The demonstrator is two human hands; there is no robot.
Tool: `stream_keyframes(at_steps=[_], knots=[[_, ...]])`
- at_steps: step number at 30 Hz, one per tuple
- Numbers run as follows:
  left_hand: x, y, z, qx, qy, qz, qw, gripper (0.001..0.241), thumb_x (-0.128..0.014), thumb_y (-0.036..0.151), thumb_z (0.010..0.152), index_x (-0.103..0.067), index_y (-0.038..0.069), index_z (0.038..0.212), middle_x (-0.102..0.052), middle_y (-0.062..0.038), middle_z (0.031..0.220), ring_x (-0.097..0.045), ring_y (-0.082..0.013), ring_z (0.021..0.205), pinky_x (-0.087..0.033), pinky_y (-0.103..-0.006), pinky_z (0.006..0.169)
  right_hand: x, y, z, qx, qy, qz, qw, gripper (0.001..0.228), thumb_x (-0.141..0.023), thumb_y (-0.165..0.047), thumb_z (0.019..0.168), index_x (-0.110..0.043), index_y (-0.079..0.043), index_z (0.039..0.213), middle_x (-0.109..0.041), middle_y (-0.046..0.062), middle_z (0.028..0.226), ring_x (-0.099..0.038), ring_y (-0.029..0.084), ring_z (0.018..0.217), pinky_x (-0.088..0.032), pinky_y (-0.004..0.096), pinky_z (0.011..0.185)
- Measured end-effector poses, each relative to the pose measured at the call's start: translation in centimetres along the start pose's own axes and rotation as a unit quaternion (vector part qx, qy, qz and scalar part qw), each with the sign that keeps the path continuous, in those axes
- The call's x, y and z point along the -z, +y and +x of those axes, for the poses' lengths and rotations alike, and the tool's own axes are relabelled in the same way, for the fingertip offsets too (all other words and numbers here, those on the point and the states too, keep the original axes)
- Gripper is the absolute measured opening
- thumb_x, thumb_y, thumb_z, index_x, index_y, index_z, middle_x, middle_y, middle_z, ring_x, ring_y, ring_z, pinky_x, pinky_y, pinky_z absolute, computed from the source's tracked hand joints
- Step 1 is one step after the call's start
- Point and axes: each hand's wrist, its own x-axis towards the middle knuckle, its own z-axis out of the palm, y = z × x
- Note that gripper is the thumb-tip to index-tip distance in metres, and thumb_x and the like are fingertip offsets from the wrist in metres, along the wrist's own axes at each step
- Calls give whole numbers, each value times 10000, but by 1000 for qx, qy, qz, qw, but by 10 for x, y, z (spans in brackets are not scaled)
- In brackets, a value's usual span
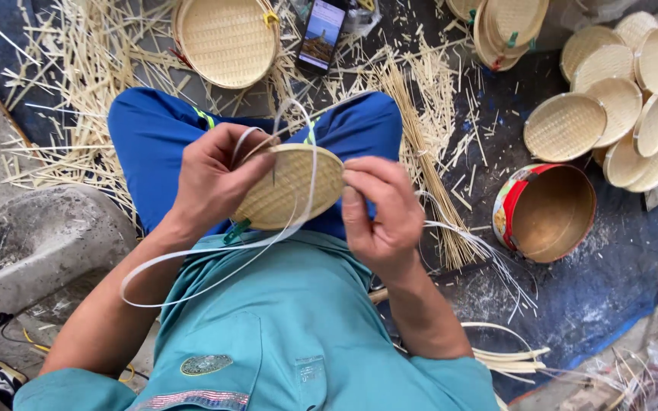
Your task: The person weaves a white strip around the rim of a bamboo basket by hand, pulling the strip through the weave and tightening it. They repeat this process around the circumference, occasionally using a small metal tool to create gaps in the bamboo for the strip to pass through.
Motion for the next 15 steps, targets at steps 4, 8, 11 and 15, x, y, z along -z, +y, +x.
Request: stream_keyframes(at_steps=[4, 8, 11, 15], knots=[[11, -9, 5, 40, 52, -135, 989, 153, -719, 31, 976, -700, -14, 1121, -770, -35, 1113, -681, -47, 949, -575, -214, 858, -42, 35, -30, -112, -61, 26, 991, 213, -690, 7, 974, -672, 16, 1185, -711, 186, 1129, -717, 294, 1029, -583, 355, 899], [4, -9, -3, 53, 52, -92, 993, 180, -734, 42, 971, -735, -1, 1146, -763, -32, 1056, -680, -43, 919, -570, -210, 825, -73, 50, -30, -208, -132, 91, 965, 217, -643, -10, 958, -696, 16, 1166, -742, 182, 1044, -743, 260, 930, -596, 339, 812], [0, -9, -8, 35, 63, -56, 996, 200, -749, 30, 954, -738, -2, 1151, -762, -33, 1047, -676, -45, 918, -566, -212, 830, -82, 45, -21, -251, -158, 164, 941, 197, -678, -54, 919, -701, 0, 1108, -759, 156, 976, -767, 218, 851, -610, 339, 750], [-1, -11, -8, 26, 72, -80, 994, 185, -737, 21, 969, -735, -6, 1152, -756, -28, 1046, -677, -45, 928, -572, -212, 838, -81, 37, -17, -289, -154, 124, 937, 123, -696, -117, 929, -698, -28, 1013, -745, 143, 867, -736, 259, 766, -574, 381, 697]])
